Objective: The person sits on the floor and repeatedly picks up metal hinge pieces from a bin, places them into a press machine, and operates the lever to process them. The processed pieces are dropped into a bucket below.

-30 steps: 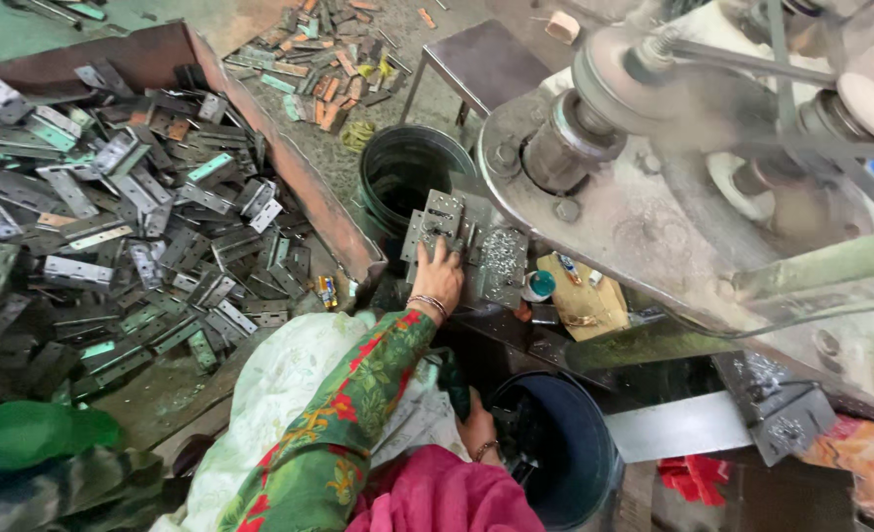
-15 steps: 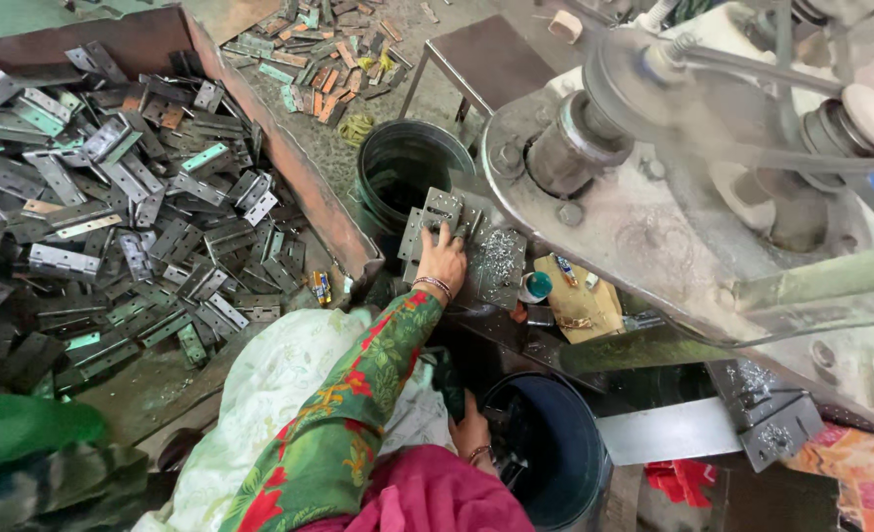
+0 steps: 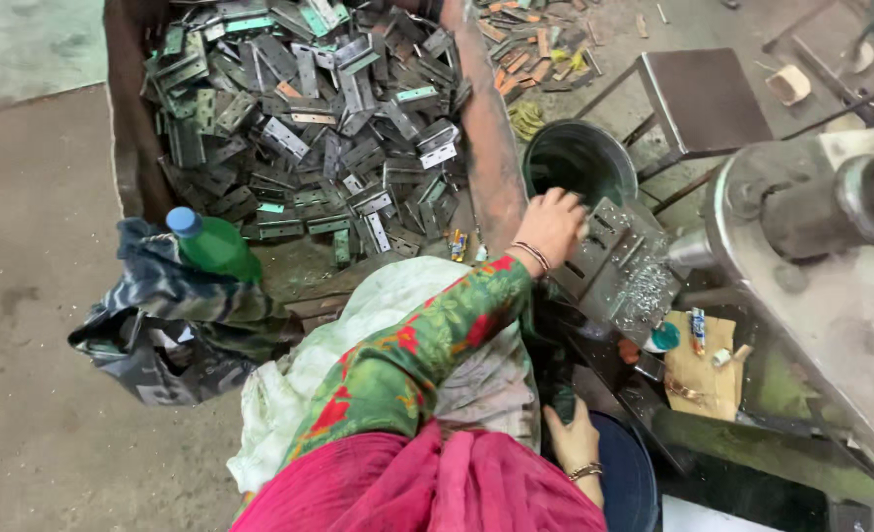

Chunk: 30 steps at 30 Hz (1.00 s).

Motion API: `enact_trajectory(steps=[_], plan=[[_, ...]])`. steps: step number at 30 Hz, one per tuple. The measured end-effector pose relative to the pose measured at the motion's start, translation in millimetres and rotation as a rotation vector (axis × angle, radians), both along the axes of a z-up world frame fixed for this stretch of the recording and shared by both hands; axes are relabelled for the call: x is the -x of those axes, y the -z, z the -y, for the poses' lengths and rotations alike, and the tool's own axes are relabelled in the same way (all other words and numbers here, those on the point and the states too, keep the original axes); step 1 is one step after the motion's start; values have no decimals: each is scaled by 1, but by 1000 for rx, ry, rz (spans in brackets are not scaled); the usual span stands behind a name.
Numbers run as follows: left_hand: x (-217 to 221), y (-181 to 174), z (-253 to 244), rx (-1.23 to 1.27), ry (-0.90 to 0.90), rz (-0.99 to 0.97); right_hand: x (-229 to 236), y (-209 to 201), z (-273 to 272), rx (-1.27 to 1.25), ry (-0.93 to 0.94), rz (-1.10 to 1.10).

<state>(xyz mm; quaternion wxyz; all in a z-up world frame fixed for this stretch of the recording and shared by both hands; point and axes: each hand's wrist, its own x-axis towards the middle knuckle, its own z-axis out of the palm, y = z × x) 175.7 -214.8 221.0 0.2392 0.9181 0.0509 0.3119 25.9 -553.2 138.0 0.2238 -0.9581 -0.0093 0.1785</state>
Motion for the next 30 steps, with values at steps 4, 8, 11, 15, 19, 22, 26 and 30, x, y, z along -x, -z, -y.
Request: enact_trajectory(steps=[4, 8, 11, 15, 19, 22, 26, 30], plan=[[54, 50, -108, 122, -218, -2, -19, -15, 1, 114, -118, 36], [120, 129, -183, 98, -445, -453, -27, -15, -1, 135, -136, 54], [137, 177, -223, 133, -547, -474, -22, -13, 1, 114, -121, 30], [129, 207, -256, 143, -502, -294, -26, -15, 1, 147, -74, -4], [116, 201, -270, 57, -475, -359, -28, -15, -2, 143, -90, -4], [116, 176, -262, 10, -397, -298, -21, -22, -8, 136, -106, -22], [99, 107, -231, 7, -261, -132, -15, -37, -19, 76, -74, -41], [65, 38, -161, 112, -61, 53, -9, -52, -29, 86, -24, -81]])
